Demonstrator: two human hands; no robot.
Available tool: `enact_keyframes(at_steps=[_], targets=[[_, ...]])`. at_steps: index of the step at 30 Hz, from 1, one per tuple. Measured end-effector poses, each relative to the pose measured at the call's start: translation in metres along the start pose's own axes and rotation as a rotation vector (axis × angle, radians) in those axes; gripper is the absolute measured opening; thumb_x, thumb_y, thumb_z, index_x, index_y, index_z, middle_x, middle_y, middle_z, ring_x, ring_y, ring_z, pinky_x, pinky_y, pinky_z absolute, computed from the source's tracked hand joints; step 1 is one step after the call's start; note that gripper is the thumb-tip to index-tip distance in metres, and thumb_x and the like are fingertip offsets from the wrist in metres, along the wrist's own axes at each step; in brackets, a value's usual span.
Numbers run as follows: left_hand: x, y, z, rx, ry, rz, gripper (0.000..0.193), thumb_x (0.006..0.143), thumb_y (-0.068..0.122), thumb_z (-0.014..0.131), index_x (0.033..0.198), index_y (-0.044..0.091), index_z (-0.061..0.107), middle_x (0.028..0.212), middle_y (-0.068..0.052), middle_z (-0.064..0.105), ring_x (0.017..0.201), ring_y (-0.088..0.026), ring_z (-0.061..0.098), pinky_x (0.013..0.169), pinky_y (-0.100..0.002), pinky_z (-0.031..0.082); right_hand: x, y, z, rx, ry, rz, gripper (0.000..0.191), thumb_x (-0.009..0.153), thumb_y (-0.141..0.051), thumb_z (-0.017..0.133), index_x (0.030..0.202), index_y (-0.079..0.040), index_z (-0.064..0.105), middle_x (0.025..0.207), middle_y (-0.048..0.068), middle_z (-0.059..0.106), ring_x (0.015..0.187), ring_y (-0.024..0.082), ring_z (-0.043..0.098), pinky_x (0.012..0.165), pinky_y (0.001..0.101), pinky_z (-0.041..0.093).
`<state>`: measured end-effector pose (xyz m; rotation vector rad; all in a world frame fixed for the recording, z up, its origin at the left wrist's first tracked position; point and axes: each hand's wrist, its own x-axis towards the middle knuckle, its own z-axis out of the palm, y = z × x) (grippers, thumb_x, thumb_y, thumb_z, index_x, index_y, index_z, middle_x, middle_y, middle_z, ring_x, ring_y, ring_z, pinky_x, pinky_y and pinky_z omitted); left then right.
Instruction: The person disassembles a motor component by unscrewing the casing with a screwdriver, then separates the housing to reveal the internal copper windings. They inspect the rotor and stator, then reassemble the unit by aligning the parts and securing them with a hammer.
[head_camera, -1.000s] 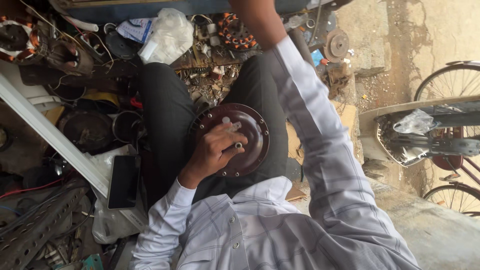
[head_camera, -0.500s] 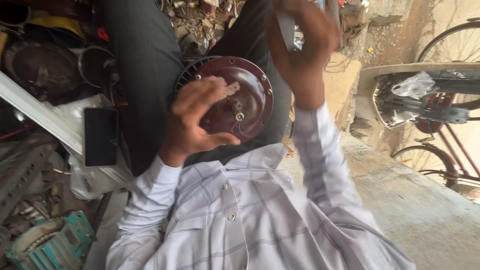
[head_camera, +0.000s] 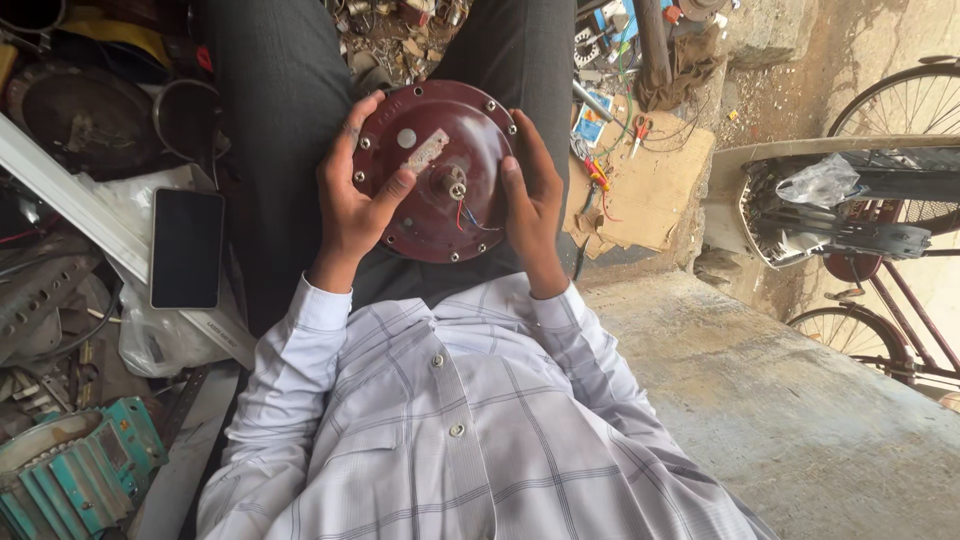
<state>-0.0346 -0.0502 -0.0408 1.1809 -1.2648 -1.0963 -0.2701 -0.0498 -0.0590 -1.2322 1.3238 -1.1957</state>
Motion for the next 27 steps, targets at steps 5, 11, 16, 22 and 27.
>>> enact_keyframes(at_steps=[5,11,16,22,27], targets=[[0.000,-0.001,-0.003,0.142,0.017,0.097,0.086,0.093,0.047,0.085,0.152,-0.003,0.048,0.153,-0.022,0.056,0.145,-0.035,0.057,0.125,-0.044,0.046,-0.005,-0.008,0.014,0.030,0.011,0.040,0.051,0.108,-0.015,0.058,0.153,0.005,0.046,0.156,0.018,0.053,0.146,0.025,0.051,0.126,0.0361,0.037],[0.002,-0.003,-0.019,0.194,-0.022,-0.002,0.082,0.091,0.042,0.088,0.150,-0.001,0.051,0.151,-0.022,0.058,0.141,-0.034,0.059,0.122,-0.042,0.048,-0.012,-0.019,0.013,-0.020,-0.058,0.047,0.052,0.110,-0.019,0.057,0.155,0.004,0.045,0.161,0.019,0.048,0.154,0.028,0.045,0.132,0.0383,0.033],[0.007,-0.010,-0.018,0.117,-0.021,-0.022,0.076,0.098,0.042,0.082,0.152,0.001,0.049,0.151,-0.021,0.056,0.143,-0.034,0.057,0.124,-0.044,0.047,0.012,-0.019,0.003,0.217,-0.102,0.161,0.063,0.110,-0.031,0.061,0.159,0.003,0.038,0.161,0.022,0.048,0.149,0.032,0.047,0.129,0.0432,0.035],[0.003,-0.009,-0.015,0.093,0.008,-0.072,0.072,0.104,0.048,0.069,0.154,0.001,0.049,0.151,-0.021,0.057,0.146,-0.035,0.055,0.126,-0.045,0.043,0.006,-0.010,0.020,0.116,-0.065,0.087,0.077,0.110,-0.054,0.055,0.160,0.002,0.038,0.160,0.021,0.044,0.150,0.029,0.044,0.124,0.0407,0.034],[-0.007,0.002,-0.011,0.063,0.043,-0.082,0.072,0.104,0.048,0.068,0.154,0.001,0.049,0.151,-0.021,0.057,0.144,-0.033,0.057,0.121,-0.043,0.044,-0.004,-0.023,0.016,0.227,-0.094,0.108,0.078,0.105,-0.062,0.056,0.156,-0.008,0.033,0.158,0.023,0.043,0.147,0.031,0.044,0.125,0.0448,0.039]])
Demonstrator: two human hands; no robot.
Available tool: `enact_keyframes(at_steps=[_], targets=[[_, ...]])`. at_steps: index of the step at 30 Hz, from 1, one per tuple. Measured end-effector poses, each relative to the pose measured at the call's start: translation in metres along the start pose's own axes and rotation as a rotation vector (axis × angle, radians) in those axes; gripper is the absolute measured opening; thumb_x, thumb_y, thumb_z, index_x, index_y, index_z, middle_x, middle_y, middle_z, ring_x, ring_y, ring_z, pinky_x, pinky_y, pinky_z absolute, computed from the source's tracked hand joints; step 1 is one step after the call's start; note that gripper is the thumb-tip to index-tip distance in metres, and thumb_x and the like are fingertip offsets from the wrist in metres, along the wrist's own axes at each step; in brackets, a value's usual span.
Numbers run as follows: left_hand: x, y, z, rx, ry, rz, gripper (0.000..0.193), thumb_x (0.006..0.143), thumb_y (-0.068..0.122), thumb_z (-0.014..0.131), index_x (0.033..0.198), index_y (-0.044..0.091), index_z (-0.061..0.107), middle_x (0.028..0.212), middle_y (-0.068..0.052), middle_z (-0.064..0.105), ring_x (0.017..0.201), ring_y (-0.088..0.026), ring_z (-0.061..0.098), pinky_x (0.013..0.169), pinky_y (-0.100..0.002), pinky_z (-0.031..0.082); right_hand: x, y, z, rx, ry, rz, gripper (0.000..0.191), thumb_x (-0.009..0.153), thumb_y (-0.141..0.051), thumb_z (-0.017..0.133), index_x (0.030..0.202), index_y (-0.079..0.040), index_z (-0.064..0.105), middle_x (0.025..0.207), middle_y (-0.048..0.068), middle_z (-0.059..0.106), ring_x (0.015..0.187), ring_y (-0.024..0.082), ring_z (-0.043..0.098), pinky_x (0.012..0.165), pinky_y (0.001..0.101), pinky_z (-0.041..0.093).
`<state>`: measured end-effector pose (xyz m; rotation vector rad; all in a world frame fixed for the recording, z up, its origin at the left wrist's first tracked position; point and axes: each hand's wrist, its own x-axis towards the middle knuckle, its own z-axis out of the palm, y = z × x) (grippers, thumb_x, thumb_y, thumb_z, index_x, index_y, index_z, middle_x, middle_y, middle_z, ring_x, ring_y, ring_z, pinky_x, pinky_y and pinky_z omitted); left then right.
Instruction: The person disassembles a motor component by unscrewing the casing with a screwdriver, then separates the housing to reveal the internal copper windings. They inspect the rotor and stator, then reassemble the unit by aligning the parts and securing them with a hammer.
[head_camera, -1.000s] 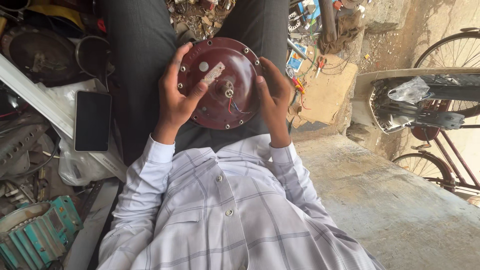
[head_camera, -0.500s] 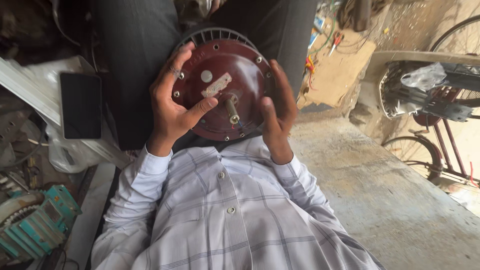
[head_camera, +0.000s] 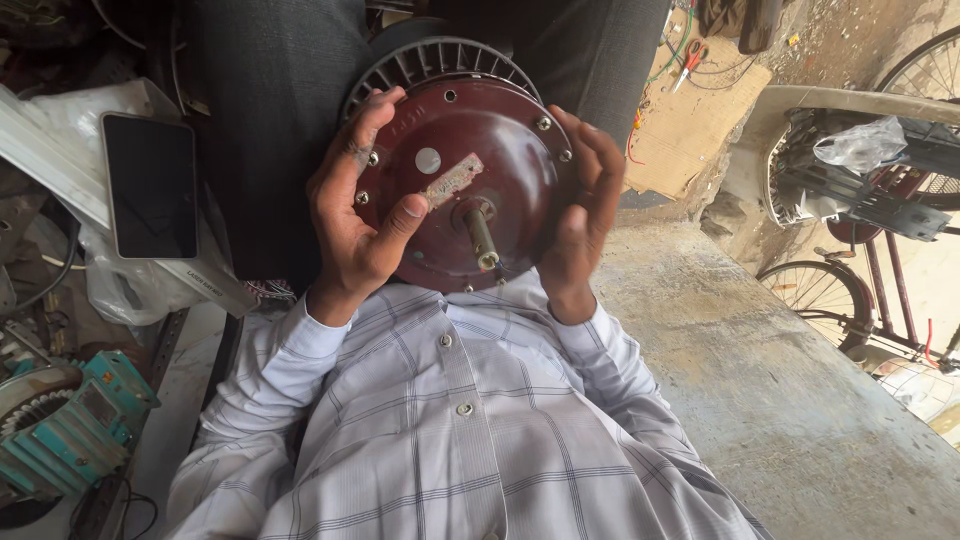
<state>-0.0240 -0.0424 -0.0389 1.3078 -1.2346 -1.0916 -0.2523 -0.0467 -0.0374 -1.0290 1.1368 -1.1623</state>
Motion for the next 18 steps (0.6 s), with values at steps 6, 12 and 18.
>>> enact_keyframes(at_steps=[6,12,18], targets=[[-0.005,0.020,-0.004,-0.074,0.013,-0.002,0.073,0.104,0.046,0.073,0.155,0.001,0.047,0.153,-0.022,0.056,0.139,-0.029,0.061,0.115,-0.040,0.049,0.004,-0.015,0.004,0.058,-0.028,-0.039,0.076,0.104,-0.064,0.057,0.152,-0.010,0.036,0.158,0.027,0.042,0.143,0.032,0.044,0.123,0.0458,0.036],[-0.002,0.068,-0.005,-0.461,0.034,0.015,0.094,0.091,0.039,0.087,0.155,0.005,0.028,0.155,-0.017,0.046,0.141,-0.026,0.056,0.116,-0.039,0.052,-0.004,-0.020,-0.005,0.010,-0.058,-0.228,0.066,0.103,-0.063,0.056,0.145,-0.015,0.040,0.155,0.027,0.045,0.141,0.032,0.046,0.121,0.0455,0.040],[0.015,0.138,-0.021,-0.205,-0.207,0.114,0.084,0.082,0.031,0.091,0.144,-0.002,0.045,0.135,-0.019,0.066,0.128,-0.027,0.069,0.111,-0.037,0.058,0.041,-0.061,0.017,0.165,0.000,-0.739,0.061,0.104,-0.053,0.052,0.152,-0.019,0.038,0.151,0.028,0.053,0.129,0.034,0.058,0.097,0.0411,0.051]])
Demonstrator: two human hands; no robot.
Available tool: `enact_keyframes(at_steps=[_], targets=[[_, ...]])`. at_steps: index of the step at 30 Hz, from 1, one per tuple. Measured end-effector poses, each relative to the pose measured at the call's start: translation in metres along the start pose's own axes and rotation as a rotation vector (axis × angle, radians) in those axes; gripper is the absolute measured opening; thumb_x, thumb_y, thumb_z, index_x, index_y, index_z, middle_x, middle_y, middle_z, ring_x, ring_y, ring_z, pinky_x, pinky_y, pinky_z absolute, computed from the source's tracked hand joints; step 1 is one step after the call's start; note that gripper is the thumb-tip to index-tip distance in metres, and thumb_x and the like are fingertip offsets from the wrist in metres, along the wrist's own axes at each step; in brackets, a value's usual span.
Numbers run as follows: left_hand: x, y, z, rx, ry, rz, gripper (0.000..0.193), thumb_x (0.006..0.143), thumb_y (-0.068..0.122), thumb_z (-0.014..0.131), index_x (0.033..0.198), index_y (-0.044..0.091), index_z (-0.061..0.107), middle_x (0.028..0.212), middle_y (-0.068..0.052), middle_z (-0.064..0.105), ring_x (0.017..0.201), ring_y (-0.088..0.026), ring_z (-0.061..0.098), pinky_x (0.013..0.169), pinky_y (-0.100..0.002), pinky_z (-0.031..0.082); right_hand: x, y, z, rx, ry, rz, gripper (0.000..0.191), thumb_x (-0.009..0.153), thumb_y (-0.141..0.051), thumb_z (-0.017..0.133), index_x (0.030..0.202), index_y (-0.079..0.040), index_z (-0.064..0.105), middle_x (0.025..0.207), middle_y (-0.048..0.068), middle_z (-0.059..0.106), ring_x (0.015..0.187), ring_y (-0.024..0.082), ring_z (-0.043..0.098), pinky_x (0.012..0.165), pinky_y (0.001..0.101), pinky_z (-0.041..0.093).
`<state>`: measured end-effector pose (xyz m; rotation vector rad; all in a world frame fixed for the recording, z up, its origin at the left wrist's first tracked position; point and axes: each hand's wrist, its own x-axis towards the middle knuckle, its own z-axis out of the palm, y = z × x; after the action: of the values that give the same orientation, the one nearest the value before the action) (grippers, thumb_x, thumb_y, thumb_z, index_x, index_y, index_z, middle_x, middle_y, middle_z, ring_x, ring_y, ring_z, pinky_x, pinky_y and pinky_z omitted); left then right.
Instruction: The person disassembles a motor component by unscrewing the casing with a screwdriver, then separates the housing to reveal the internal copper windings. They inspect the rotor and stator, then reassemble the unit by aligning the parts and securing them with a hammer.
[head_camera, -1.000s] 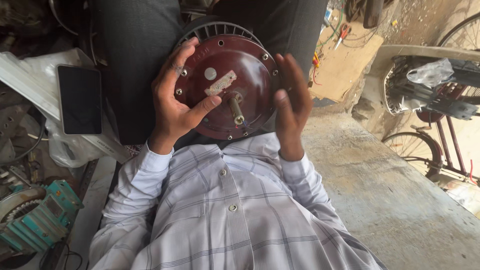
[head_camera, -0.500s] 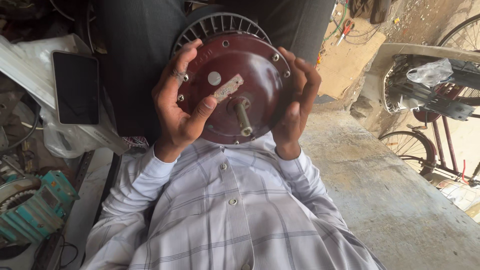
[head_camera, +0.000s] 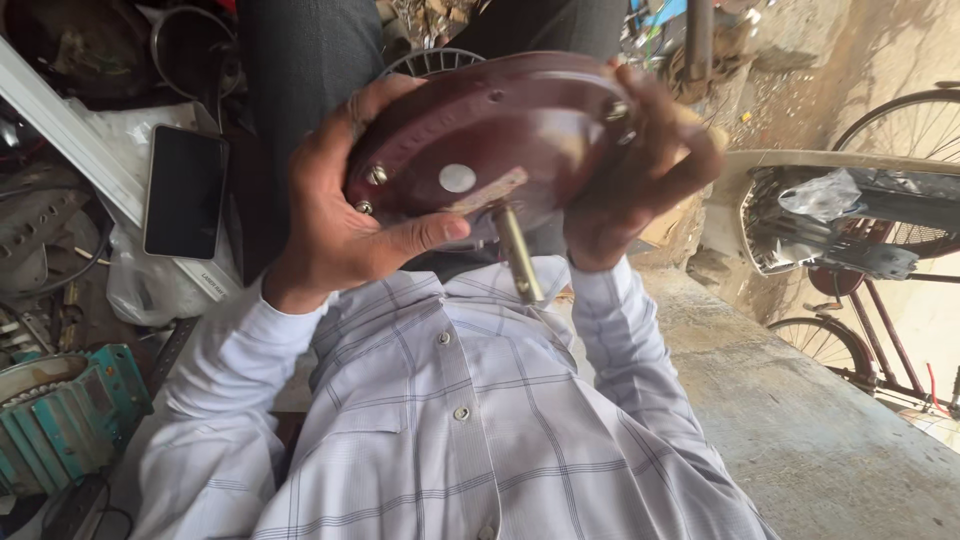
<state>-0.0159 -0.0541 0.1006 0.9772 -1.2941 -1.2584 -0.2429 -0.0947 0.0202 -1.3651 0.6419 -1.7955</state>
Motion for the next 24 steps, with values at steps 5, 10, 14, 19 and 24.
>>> enact_keyframes(at_steps=[5,10,14,19,24], targets=[[0.007,0.033,0.002,0.679,-0.377,0.854,0.036,0.104,0.018,0.078,0.135,0.009,0.063,0.132,-0.003,0.072,0.133,-0.030,0.061,0.118,-0.044,0.050,0.034,-0.024,0.019,0.358,0.081,0.117,0.065,0.109,-0.053,0.049,0.158,-0.020,0.022,0.156,0.018,0.040,0.143,0.034,0.047,0.121,0.0509,0.046],[0.001,0.022,0.005,1.189,-0.431,1.252,0.014,0.119,0.026,0.060,0.126,0.021,0.070,0.132,0.009,0.072,0.149,-0.018,0.043,0.133,-0.044,0.026,0.033,-0.056,-0.008,0.662,-0.208,0.953,0.078,0.109,-0.056,0.048,0.156,0.005,0.042,0.141,0.025,0.061,0.121,0.033,0.068,0.102,0.0431,0.059],[-0.005,-0.004,0.006,1.279,-0.440,1.372,0.018,0.113,0.037,0.060,0.123,0.027,0.070,0.143,0.008,0.066,0.154,-0.014,0.034,0.134,-0.047,0.012,0.012,-0.042,-0.029,0.450,-0.190,0.978,0.061,0.110,-0.044,0.052,0.148,0.004,0.050,0.139,0.020,0.064,0.123,0.027,0.068,0.105,0.0403,0.057],[-0.016,-0.030,-0.013,1.095,-0.169,1.118,0.040,0.111,0.058,0.054,0.137,0.028,0.056,0.154,-0.002,0.046,0.154,-0.024,0.027,0.133,-0.050,0.014,-0.032,-0.027,-0.041,0.323,0.123,0.890,0.051,0.112,-0.036,0.051,0.143,0.005,0.052,0.135,0.020,0.064,0.120,0.026,0.067,0.105,0.0409,0.056],[-0.029,-0.071,-0.024,0.532,0.148,0.067,0.079,0.104,0.062,0.049,0.145,-0.005,0.041,0.140,-0.022,0.054,0.119,-0.032,0.059,0.093,-0.042,0.051,-0.031,-0.026,-0.061,0.396,0.238,0.732,0.050,0.110,-0.034,0.049,0.143,0.003,0.049,0.139,0.019,0.062,0.125,0.027,0.066,0.111,0.0426,0.054]])
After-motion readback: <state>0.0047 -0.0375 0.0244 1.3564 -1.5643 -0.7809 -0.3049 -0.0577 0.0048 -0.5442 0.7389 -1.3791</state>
